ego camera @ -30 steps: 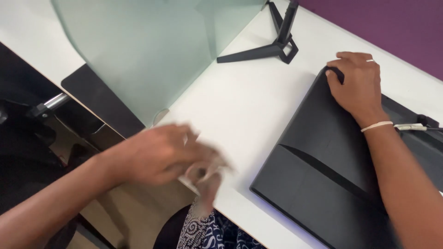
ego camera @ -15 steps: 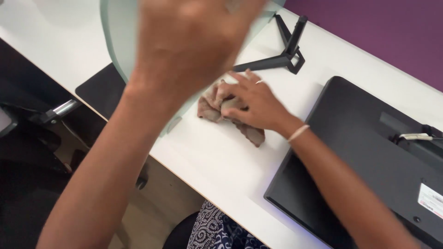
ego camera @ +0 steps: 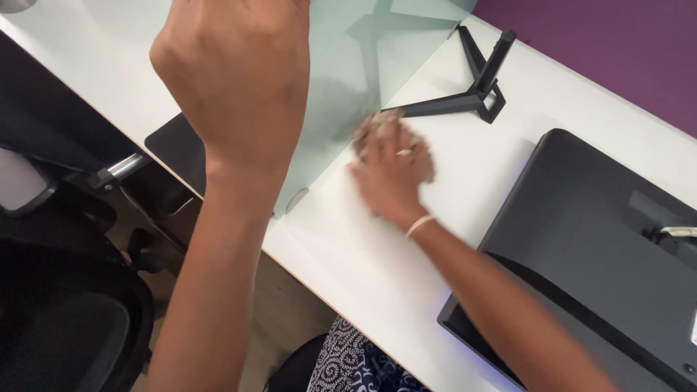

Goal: Clean a desk area, monitor, and peripherals using a cloth.

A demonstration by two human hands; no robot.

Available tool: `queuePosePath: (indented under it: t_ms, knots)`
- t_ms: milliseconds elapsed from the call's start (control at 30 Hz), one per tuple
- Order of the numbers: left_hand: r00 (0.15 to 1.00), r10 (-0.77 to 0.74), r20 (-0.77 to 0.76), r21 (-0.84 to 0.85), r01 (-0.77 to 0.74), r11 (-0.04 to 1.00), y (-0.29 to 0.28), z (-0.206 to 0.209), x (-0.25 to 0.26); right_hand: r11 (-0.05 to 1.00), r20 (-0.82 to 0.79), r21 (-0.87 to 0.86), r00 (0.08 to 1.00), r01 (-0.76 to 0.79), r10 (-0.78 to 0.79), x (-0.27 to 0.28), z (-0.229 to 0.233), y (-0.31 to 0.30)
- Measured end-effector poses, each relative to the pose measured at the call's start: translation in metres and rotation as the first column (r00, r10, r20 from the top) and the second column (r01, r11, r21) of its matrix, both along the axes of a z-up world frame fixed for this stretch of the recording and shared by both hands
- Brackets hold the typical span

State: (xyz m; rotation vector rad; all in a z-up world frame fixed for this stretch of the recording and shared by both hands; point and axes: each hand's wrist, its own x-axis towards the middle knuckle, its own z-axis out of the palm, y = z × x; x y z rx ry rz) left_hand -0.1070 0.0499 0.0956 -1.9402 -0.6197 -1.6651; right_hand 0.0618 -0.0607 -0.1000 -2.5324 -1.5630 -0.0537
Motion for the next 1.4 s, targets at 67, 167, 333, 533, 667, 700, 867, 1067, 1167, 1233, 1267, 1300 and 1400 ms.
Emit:
queuePosePath:
  t_ms: [67,167,333,533,667,700,867,1067,1167,1233,1267,1300,1400]
  knots:
    - [1.0,-0.023,0.012,-0.012,0.023,1.0,0.0,0.0,0.0,0.998,-0.038,-0.041,0.999,-0.038,0.037,-0.05,0.008,-0.007]
    - [0.999,-0.05,0.018,-0.022,0.05,0.999,0.0,0.0,-0.001,0.981,-0.07,-0.135,0.989,-0.138,0.129,-0.117,0.028,-0.027]
    - [0.997,-0.068,0.024,-0.041,0.069,0.997,0.009,-0.009,0.001,0.928,-0.068,-0.08,0.931,-0.363,0.358,-0.162,0.036,-0.062]
    - [0.988,-0.147,0.043,-0.098,0.151,0.984,0.017,-0.014,-0.001,0.688,-0.325,0.303,0.607,-0.659,0.725,-0.143,0.052,-0.065]
    - [0.986,-0.164,0.04,-0.111,0.168,0.98,0.016,-0.015,-0.004,0.891,-0.15,0.088,0.878,-0.446,0.455,-0.136,0.045,-0.059]
    - [0.988,-0.149,0.044,-0.094,0.153,0.984,0.017,-0.012,-0.001,0.891,-0.214,0.0,0.871,-0.453,0.443,-0.134,0.038,-0.06]
    - [0.992,-0.121,-0.034,0.005,0.121,0.993,0.006,-0.004,-0.01,0.575,-0.248,0.329,0.519,-0.749,0.818,-0.114,0.064,-0.096]
    - [0.991,0.008,-0.137,-0.008,-0.009,1.0,0.005,-0.011,-0.019,0.866,-0.227,0.329,0.859,-0.376,0.459,0.077,0.057,-0.092]
    - [0.979,0.075,-0.192,-0.025,-0.081,0.996,-0.013,-0.005,-0.022,0.996,0.193,0.066,0.98,-0.057,0.043,0.113,0.041,-0.101]
    - [0.963,0.138,-0.23,-0.028,-0.149,0.988,-0.033,0.002,-0.012,0.992,0.416,-0.003,0.903,0.123,-0.11,0.083,0.05,-0.103]
    - [0.977,0.052,-0.207,-0.021,-0.058,0.998,-0.044,0.007,0.0,0.99,0.323,-0.094,0.944,0.108,-0.073,0.053,0.062,-0.099]
    - [0.981,-0.036,-0.189,-0.014,0.034,0.999,-0.057,0.011,0.009,0.979,0.218,-0.186,0.975,0.084,-0.043,0.021,0.073,-0.095]
    - [0.97,-0.182,-0.16,0.003,0.185,0.983,-0.087,0.022,0.042,0.98,-0.225,-0.016,0.956,-0.199,0.19,-0.075,0.078,-0.097]
